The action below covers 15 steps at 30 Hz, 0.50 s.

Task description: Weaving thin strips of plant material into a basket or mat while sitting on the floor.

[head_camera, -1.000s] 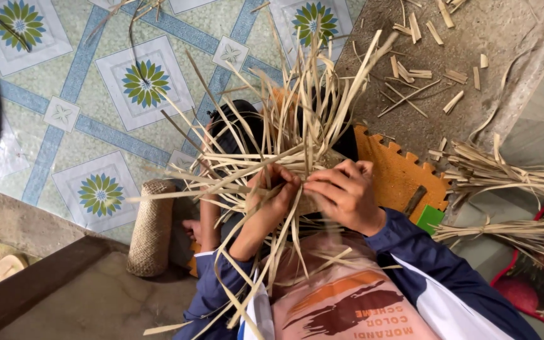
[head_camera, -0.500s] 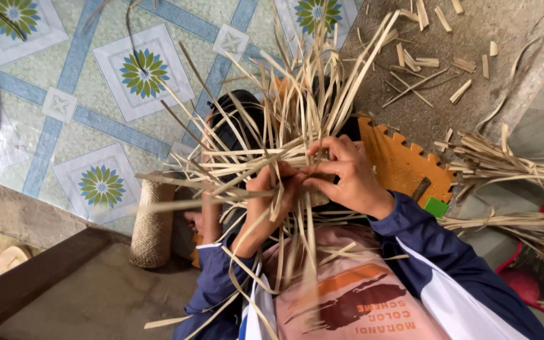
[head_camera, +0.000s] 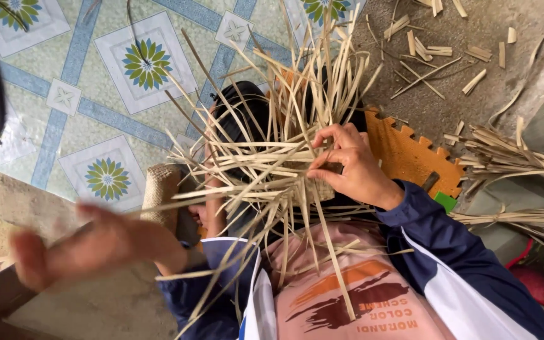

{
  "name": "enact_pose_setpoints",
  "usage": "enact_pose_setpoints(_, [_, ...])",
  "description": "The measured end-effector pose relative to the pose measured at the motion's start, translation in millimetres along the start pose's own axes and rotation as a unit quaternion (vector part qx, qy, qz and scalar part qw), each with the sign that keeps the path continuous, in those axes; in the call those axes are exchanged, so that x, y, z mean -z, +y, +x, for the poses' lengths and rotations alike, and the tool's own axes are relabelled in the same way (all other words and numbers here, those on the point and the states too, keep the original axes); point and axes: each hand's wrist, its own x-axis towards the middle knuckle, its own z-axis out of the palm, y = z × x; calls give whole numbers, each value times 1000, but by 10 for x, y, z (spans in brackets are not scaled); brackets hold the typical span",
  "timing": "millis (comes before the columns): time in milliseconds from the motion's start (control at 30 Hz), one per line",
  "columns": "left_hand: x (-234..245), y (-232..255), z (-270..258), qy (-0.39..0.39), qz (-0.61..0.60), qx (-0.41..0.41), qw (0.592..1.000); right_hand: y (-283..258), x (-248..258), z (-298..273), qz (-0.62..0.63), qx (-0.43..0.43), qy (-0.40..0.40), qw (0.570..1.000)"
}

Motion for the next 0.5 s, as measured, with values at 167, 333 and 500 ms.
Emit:
enact_pose_setpoints(167, [111, 1251, -30, -290, -285, -252, 878, 60, -4, -38, -17, 14, 24, 999])
enact_pose_setpoints(333, [-32, 1264, -910, -462, -282, -307, 783, 40, 15, -77, -36, 12, 44, 998])
enact_pose_setpoints(500, [51, 1306, -1035, -647, -343, 33, 680, 10, 72, -48, -28, 64, 70, 995])
